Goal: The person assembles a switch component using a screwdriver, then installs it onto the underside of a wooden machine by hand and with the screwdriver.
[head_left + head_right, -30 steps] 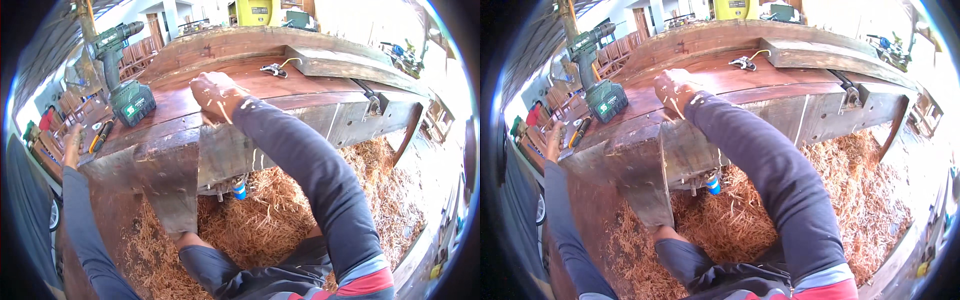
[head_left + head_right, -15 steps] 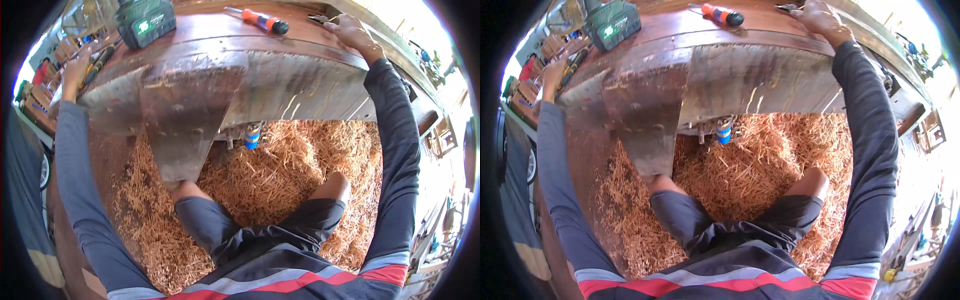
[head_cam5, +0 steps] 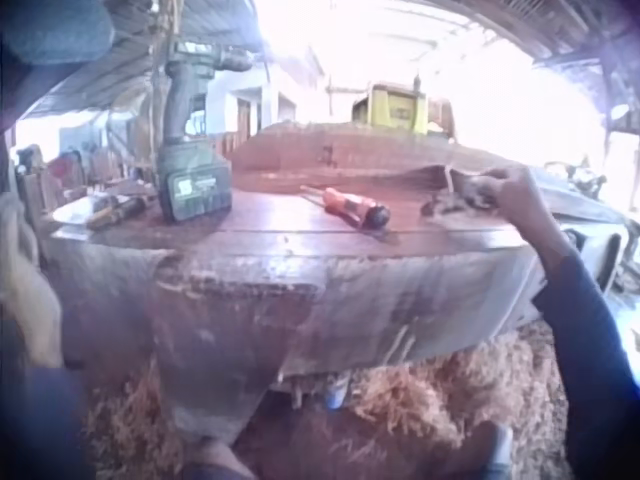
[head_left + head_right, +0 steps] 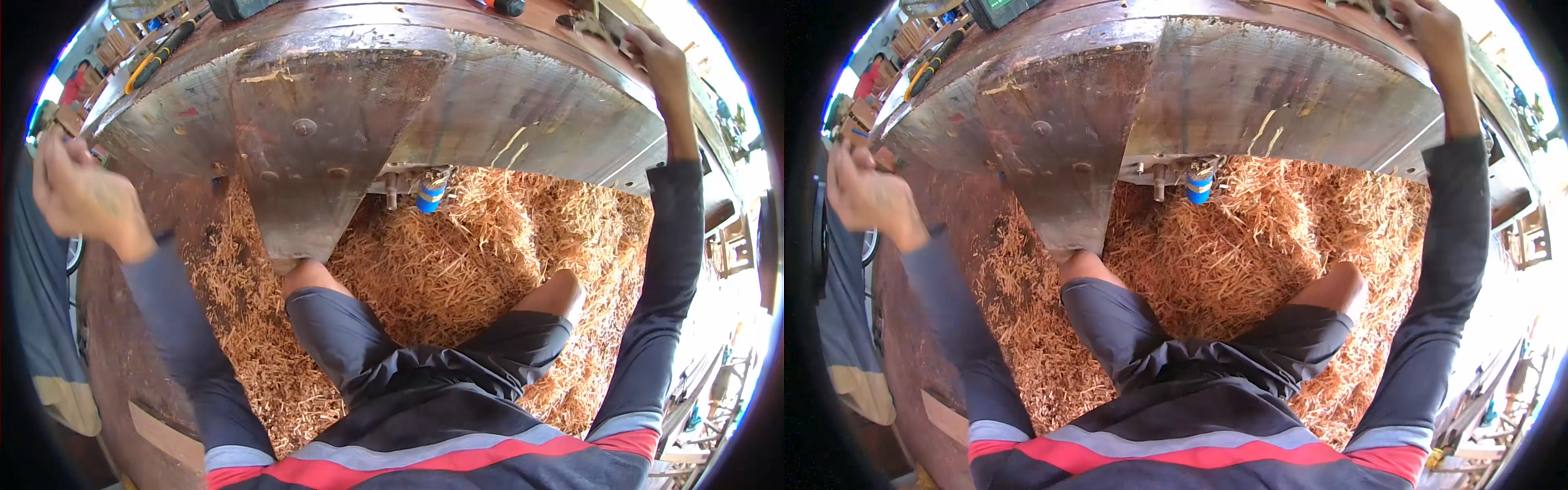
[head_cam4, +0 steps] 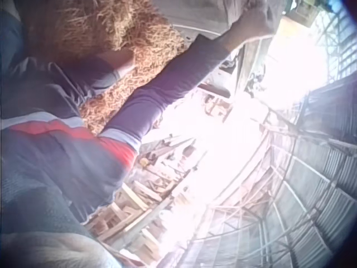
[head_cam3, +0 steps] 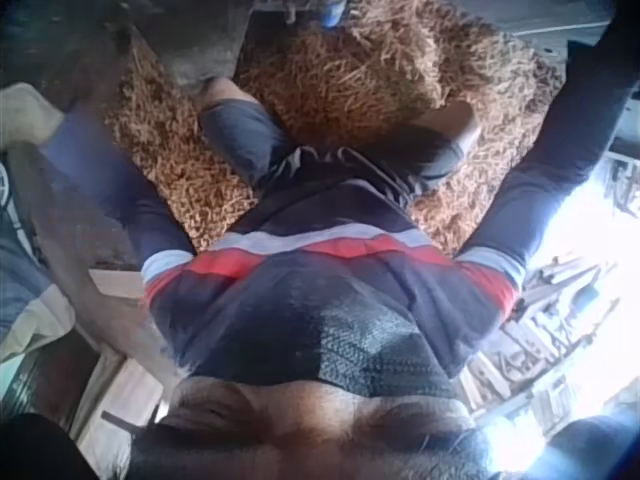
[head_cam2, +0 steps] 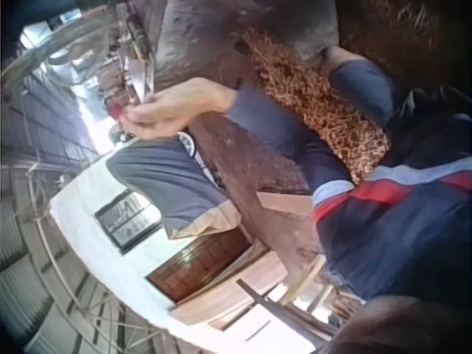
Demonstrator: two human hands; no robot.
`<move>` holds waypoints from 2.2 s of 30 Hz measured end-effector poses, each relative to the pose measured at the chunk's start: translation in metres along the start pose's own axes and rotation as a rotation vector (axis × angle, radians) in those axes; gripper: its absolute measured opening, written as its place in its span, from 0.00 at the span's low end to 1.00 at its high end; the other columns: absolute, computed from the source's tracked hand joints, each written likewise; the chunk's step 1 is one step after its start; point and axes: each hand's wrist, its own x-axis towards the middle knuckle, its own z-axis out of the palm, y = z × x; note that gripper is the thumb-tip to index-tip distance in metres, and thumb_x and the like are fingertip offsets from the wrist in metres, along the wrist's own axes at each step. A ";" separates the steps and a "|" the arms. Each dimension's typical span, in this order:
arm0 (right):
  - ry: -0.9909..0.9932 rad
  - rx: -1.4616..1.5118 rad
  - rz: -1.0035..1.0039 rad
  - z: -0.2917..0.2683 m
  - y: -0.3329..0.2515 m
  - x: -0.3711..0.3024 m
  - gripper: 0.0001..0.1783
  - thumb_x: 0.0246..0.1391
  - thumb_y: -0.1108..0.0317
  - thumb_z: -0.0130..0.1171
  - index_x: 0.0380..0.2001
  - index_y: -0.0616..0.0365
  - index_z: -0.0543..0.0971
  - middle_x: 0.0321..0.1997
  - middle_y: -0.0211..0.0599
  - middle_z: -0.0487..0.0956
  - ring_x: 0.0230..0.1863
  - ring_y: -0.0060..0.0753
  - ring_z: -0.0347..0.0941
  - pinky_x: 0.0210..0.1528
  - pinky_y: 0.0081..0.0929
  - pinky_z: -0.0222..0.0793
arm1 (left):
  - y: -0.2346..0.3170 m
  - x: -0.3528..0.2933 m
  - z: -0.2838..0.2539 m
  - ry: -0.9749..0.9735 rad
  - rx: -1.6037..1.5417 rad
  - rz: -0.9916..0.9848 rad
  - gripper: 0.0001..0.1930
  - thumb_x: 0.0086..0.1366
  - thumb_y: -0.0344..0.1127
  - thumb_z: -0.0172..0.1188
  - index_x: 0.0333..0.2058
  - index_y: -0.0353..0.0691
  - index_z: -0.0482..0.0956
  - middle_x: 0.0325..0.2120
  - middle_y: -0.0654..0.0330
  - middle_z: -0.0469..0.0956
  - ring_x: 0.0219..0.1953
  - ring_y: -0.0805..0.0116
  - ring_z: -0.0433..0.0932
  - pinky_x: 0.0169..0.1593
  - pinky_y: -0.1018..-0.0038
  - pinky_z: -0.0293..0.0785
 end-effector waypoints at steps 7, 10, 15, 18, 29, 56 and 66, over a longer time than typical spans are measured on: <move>0.038 -0.176 -0.295 0.037 -0.015 -0.041 0.16 0.55 0.68 0.54 0.43 0.65 0.82 0.32 0.38 0.83 0.36 0.27 0.79 0.44 0.24 0.74 | 0.196 -0.248 0.117 -0.835 -0.224 -0.138 0.27 0.63 0.33 0.62 0.59 0.33 0.69 0.64 0.41 0.59 0.63 0.41 0.63 0.64 0.51 0.61; 0.122 -0.285 -0.145 0.045 -0.018 -0.045 0.15 0.53 0.68 0.54 0.37 0.65 0.84 0.30 0.42 0.84 0.31 0.28 0.80 0.38 0.27 0.76 | 0.222 -0.247 0.179 -0.846 -0.033 0.005 0.31 0.62 0.40 0.65 0.61 0.37 0.67 0.65 0.40 0.57 0.65 0.36 0.58 0.64 0.50 0.54; 0.178 -0.038 -0.110 0.033 -0.045 -0.057 0.15 0.53 0.70 0.53 0.40 0.65 0.84 0.34 0.40 0.84 0.35 0.28 0.80 0.44 0.25 0.75 | 0.210 -0.224 0.256 -0.686 0.052 0.067 0.26 0.63 0.46 0.63 0.54 0.36 0.71 0.51 0.46 0.74 0.58 0.43 0.66 0.55 0.46 0.57; 0.441 0.234 -0.321 0.039 -0.052 -0.087 0.11 0.58 0.75 0.58 0.45 0.65 0.77 0.42 0.43 0.82 0.39 0.30 0.78 0.44 0.24 0.73 | 0.214 -0.231 0.255 -0.666 0.009 0.082 0.25 0.63 0.45 0.63 0.53 0.36 0.72 0.43 0.52 0.78 0.55 0.48 0.69 0.51 0.49 0.58; -0.287 0.682 -0.281 0.019 -0.072 -0.220 0.32 0.49 0.80 0.67 0.59 0.60 0.73 0.64 0.42 0.72 0.49 0.29 0.76 0.47 0.26 0.75 | 0.203 -0.205 0.174 -1.007 -0.568 -0.293 0.22 0.56 0.34 0.73 0.47 0.33 0.78 0.40 0.51 0.83 0.42 0.65 0.84 0.45 0.71 0.79; 0.020 0.844 0.534 0.345 -0.063 -0.370 0.18 0.60 0.75 0.60 0.53 0.61 0.79 0.45 0.38 0.84 0.43 0.23 0.77 0.47 0.24 0.74 | 0.067 -0.409 0.006 -0.718 -0.070 -1.184 0.11 0.67 0.32 0.62 0.46 0.34 0.78 0.40 0.63 0.80 0.42 0.78 0.74 0.47 0.79 0.70; 0.112 0.816 0.534 0.363 -0.077 -0.363 0.18 0.59 0.75 0.61 0.53 0.64 0.77 0.43 0.41 0.84 0.44 0.25 0.79 0.49 0.26 0.73 | 0.050 -0.420 0.022 -0.557 -0.137 -1.270 0.12 0.69 0.26 0.56 0.50 0.35 0.78 0.48 0.61 0.79 0.49 0.72 0.74 0.57 0.74 0.69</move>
